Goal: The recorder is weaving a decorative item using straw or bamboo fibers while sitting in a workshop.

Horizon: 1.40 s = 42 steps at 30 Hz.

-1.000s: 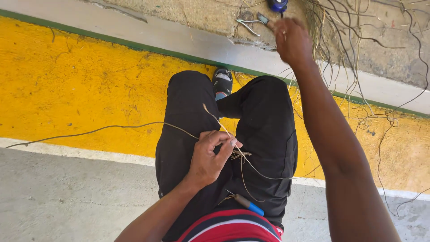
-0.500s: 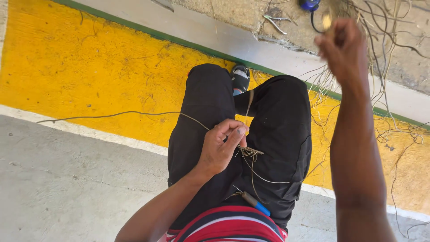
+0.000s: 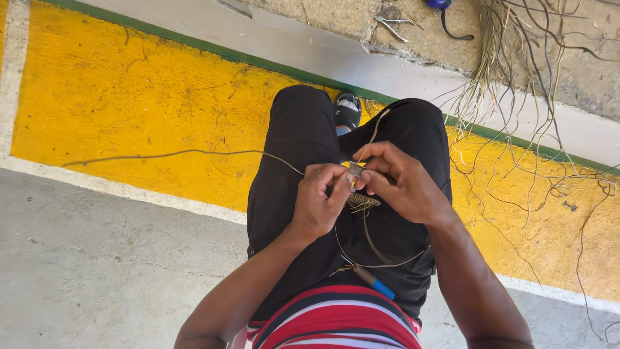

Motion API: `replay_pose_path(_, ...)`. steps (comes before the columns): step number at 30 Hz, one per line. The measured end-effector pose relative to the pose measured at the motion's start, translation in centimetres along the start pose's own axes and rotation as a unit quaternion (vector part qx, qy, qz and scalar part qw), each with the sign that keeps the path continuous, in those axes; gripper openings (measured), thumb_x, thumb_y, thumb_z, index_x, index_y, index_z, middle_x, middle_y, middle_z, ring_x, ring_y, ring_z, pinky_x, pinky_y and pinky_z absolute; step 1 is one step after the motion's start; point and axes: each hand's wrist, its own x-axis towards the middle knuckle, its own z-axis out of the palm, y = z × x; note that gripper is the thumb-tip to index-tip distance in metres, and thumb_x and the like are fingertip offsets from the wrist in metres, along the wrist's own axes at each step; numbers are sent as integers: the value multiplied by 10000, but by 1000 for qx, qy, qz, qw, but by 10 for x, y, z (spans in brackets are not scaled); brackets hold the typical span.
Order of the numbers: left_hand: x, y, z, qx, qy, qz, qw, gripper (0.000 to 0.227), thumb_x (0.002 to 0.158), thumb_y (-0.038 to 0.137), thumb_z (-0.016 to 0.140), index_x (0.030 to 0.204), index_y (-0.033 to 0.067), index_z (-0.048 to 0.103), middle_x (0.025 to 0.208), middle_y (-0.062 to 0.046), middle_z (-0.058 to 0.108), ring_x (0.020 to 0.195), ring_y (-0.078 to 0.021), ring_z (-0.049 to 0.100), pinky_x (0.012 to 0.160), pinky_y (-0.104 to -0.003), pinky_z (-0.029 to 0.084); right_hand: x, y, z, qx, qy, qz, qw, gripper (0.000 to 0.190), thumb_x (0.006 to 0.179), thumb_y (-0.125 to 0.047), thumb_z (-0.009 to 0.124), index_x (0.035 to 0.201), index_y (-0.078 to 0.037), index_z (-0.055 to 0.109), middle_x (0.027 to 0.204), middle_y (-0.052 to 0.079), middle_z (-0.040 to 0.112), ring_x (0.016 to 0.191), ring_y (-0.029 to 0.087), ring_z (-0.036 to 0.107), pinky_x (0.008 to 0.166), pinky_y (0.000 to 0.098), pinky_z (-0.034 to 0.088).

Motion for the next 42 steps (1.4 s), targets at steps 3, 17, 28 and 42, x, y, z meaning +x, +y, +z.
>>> replay_pose_path(3,-1,0,3,85,42,73,993,77,981,133,655,928,89,689,768,16,675,740,-158,602,869,-347,433,-1,9,-1,2,7,-7,1000,320,979,-2,602,1288,-12,518,987,60,666,921,90,658,779,252,543)
replay_pose_path(17,0,-1,7,125,50,101,986,30,953,97,705,946,94,676,696,32,598,660,-138,566,855,-335,431,-1,7,-9,-23,56,-2,998,255,988,-29,636,1207,-24,507,917,53,683,860,76,664,716,241,537)
replay_pose_path(28,0,-2,6,128,43,103,986,35,961,76,688,970,93,658,743,21,622,664,-141,560,855,-341,432,-6,8,-27,-4,52,3,999,271,963,-4,644,1194,-24,504,883,63,705,828,95,687,696,245,537)
replay_pose_path(42,4,-8,-2,-107,-29,-87,990,264,1070,273,564,951,66,679,651,30,566,595,-37,525,666,-254,445,-7,-5,-30,-10,13,35,999,369,943,-98,641,1296,-91,533,813,30,679,685,72,602,582,222,478)
